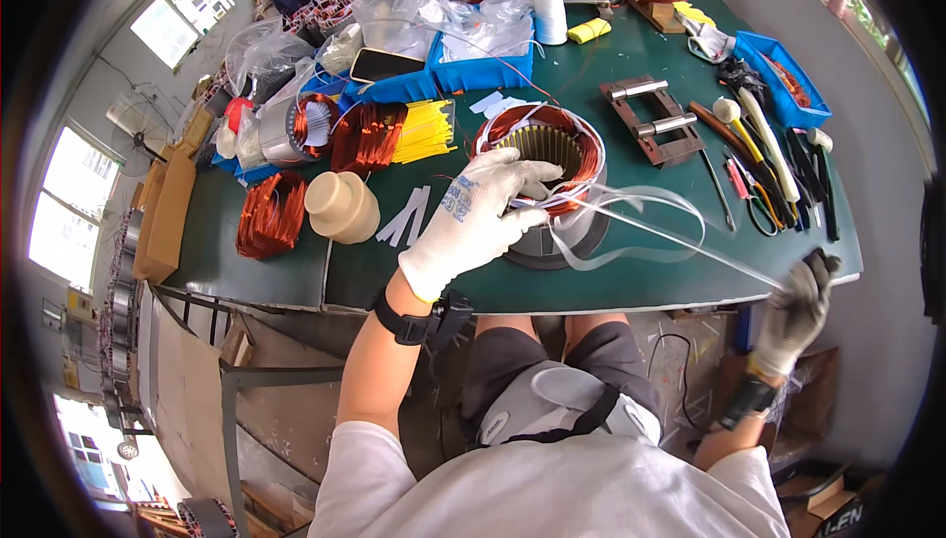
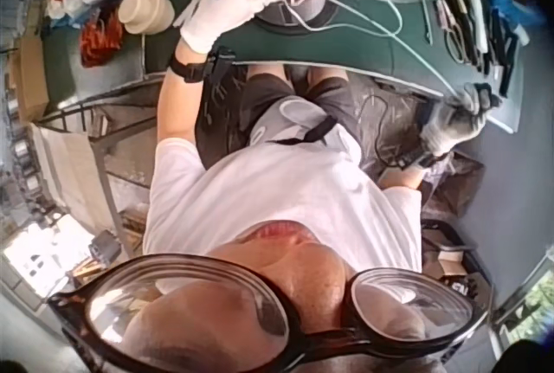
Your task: Manually winding and organizing copper coils within a motor stator housing using hands and small tools.
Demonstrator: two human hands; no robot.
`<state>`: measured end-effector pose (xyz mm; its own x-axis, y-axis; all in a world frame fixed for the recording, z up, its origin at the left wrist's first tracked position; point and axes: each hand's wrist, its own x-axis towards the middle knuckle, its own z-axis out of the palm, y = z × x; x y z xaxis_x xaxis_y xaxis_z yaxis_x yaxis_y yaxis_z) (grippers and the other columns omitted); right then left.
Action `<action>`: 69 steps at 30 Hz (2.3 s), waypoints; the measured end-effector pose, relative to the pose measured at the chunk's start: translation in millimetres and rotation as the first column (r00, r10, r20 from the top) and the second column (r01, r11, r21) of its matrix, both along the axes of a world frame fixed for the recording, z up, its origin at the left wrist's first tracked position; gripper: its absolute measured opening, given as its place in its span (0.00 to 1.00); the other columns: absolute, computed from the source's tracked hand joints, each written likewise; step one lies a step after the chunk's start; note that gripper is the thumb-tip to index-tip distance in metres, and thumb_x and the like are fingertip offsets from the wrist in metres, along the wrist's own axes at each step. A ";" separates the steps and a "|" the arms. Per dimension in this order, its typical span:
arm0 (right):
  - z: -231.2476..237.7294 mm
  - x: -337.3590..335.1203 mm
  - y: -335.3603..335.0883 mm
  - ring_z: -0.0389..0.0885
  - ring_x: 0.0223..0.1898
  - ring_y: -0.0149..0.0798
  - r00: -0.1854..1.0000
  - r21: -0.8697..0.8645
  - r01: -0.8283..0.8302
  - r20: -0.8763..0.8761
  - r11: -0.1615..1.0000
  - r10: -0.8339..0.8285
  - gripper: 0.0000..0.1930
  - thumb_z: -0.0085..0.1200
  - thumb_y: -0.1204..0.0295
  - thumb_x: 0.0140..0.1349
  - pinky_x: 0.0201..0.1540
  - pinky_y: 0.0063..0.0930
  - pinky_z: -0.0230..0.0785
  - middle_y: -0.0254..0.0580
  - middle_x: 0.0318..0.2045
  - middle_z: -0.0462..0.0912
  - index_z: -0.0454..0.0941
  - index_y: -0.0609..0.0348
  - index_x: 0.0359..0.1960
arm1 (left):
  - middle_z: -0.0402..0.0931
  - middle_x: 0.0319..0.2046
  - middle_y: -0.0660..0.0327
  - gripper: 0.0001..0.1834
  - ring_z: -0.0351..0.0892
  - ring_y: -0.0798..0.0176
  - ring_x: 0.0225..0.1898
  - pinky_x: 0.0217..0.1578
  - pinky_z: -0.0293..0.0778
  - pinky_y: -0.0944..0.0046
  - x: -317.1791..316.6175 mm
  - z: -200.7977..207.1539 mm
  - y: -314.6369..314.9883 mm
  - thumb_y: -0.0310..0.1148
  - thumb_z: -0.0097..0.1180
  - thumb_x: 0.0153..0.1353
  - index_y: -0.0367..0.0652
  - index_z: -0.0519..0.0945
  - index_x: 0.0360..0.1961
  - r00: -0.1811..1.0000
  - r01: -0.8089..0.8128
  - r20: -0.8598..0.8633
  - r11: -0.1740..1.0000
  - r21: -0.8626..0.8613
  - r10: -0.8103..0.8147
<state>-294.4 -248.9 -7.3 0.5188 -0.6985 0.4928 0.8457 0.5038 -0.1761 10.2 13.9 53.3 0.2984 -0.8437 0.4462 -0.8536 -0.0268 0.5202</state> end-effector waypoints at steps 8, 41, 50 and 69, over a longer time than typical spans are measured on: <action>-198.0 -375.1 -83.3 0.67 0.34 0.23 -0.221 -0.344 0.671 -0.938 0.656 -0.267 0.23 0.43 0.64 0.73 0.36 0.15 0.60 0.36 0.55 0.78 0.71 0.50 0.67 | 0.84 0.38 0.58 0.20 0.81 0.51 0.43 0.49 0.75 0.55 2.8 -4.1 -3.0 0.26 0.71 0.50 0.45 0.83 0.46 0.999 0.005 0.041 0.999 -0.052 -0.003; 80.4 174.3 67.7 0.70 0.27 0.27 0.416 -0.729 -0.496 -0.677 0.473 -0.607 0.18 0.57 0.61 0.68 0.31 0.29 0.67 0.37 0.21 0.76 0.82 0.70 0.36 | 0.84 0.39 0.60 0.19 0.80 0.49 0.47 0.54 0.72 0.52 0.1 -13.8 -5.1 0.30 0.70 0.51 0.47 0.86 0.47 0.985 0.042 0.173 0.993 -0.114 -0.022; 26.3 190.7 56.8 0.71 0.28 0.24 0.570 -0.684 -0.206 -0.665 0.700 -0.483 0.17 0.66 0.64 0.61 0.34 0.23 0.67 0.30 0.27 0.78 0.80 0.67 0.41 | 0.83 0.38 0.61 0.18 0.79 0.50 0.47 0.53 0.73 0.52 3.0 -11.3 -4.1 0.31 0.66 0.54 0.50 0.86 0.48 0.966 0.059 0.255 0.998 -0.028 -0.050; 21.4 147.9 114.7 0.53 0.16 0.20 0.704 -0.057 -0.634 -0.457 0.772 0.544 0.16 0.53 0.62 0.72 0.18 0.17 0.45 0.25 0.20 0.62 0.75 0.66 0.41 | 0.83 0.37 0.62 0.16 0.78 0.55 0.31 0.36 0.70 0.55 8.5 -21.6 -13.4 0.24 0.65 0.49 0.46 0.86 0.42 0.922 0.147 0.378 0.978 -0.150 -0.080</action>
<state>-146.5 -134.2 14.1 0.9661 -0.0941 0.2405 0.2194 0.7907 -0.5716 18.7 0.5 31.7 -0.0084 -0.7622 0.6473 -0.9772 0.1435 0.1563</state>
